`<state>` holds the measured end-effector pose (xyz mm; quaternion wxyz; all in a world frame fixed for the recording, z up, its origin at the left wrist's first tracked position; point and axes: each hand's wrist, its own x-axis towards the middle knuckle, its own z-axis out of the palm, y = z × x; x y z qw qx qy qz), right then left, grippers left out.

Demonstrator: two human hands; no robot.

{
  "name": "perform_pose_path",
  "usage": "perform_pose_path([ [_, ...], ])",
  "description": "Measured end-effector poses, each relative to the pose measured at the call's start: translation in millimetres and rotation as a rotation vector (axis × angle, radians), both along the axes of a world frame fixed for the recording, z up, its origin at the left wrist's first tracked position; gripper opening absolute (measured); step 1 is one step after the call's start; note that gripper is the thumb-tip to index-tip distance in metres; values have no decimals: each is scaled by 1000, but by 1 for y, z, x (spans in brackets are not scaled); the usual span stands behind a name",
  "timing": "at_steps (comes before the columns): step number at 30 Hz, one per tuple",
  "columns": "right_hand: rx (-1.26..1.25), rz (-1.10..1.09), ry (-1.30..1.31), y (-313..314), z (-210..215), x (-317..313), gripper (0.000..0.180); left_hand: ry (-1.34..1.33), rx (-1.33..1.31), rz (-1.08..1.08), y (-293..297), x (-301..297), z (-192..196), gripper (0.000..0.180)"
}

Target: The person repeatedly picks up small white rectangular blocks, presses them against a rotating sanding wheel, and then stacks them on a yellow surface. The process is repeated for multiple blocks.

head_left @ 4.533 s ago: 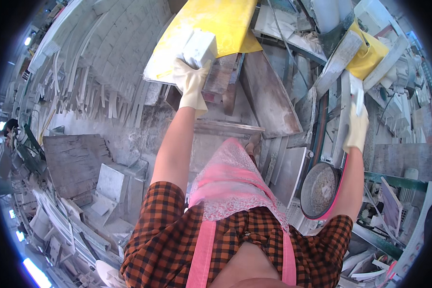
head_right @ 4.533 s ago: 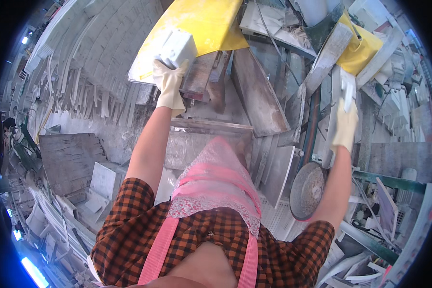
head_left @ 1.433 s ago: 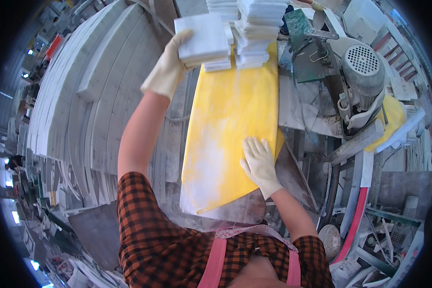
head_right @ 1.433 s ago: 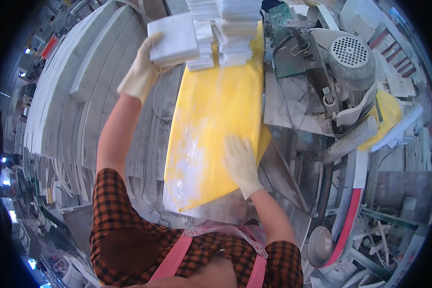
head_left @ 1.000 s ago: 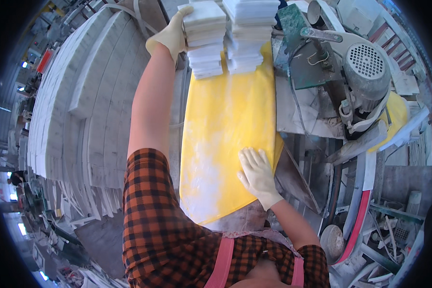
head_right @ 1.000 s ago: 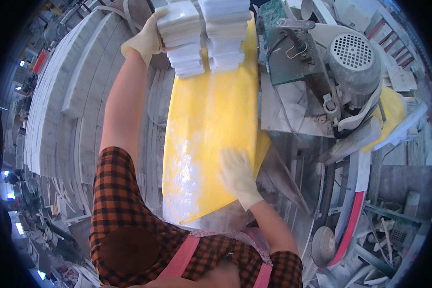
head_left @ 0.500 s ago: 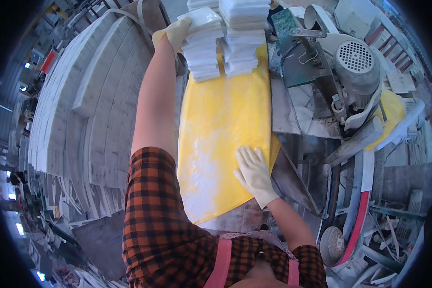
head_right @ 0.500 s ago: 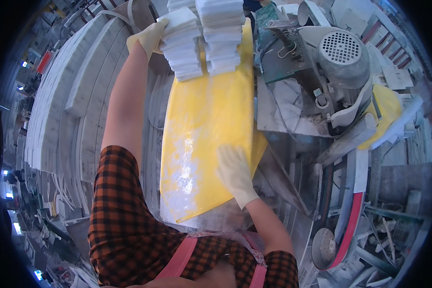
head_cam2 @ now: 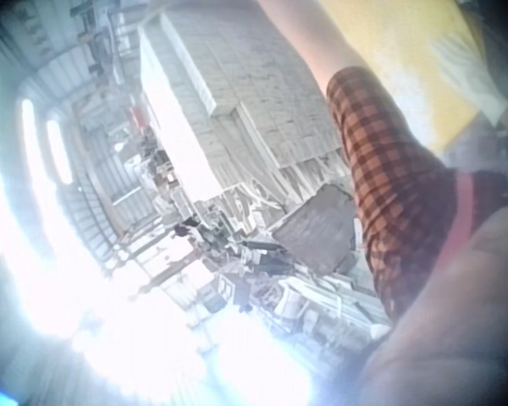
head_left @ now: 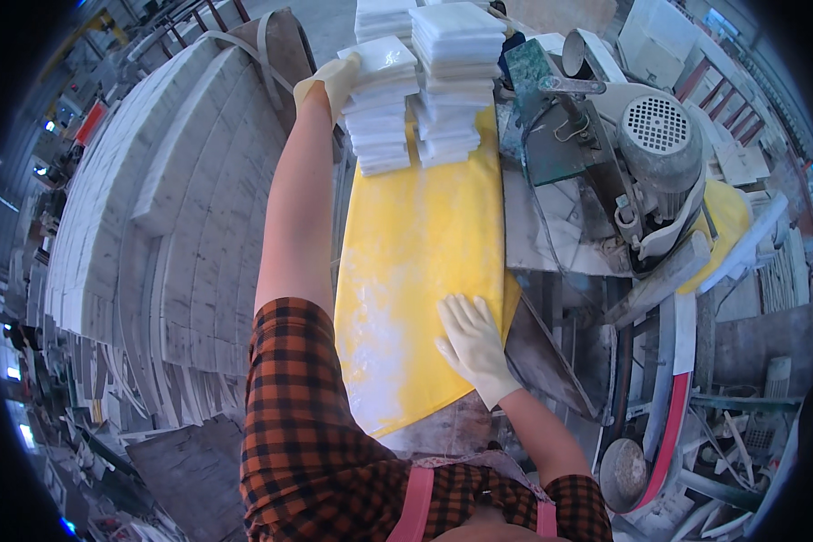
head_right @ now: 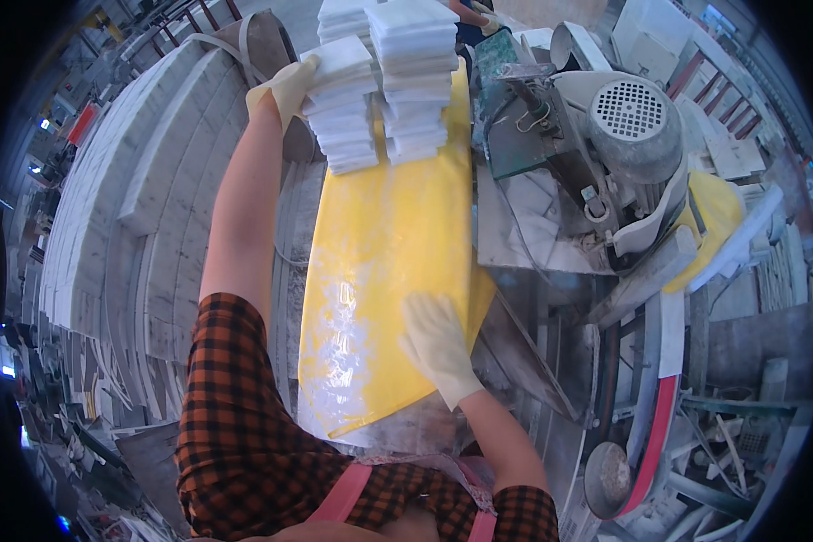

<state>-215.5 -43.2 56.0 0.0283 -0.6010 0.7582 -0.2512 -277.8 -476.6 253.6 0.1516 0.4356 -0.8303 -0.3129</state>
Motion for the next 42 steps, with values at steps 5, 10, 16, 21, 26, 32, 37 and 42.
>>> perform_pose_path([
  [5, 20, 0, 3, 1, 0, -1, 61, 145, -111, -129, -30, -9, -26, 73],
  [10, 29, -43, -2, 2, -1, 2, 59, 447, -224, 39, -17, 14, -49, 54],
  [16, -138, -31, 31, 9, -14, 3, 57, 596, 119, 7, 84, 121, -108, 46],
  [21, -310, -33, 148, 5, -32, 5, 45, 214, 142, -60, 220, 210, -166, 38],
  [26, -336, 79, 29, 39, -12, -26, 32, 204, 158, 22, 340, 266, -185, 38],
  [32, -204, -141, 265, 237, 3, -132, 25, 321, -70, -53, 403, 256, -205, 25],
  [37, 476, -38, 470, 423, -25, -180, 25, 233, -537, -438, 444, 195, -211, 23],
  [42, 448, 39, 371, 513, -47, -170, 37, 8, -581, -784, 471, 166, -206, 17],
])
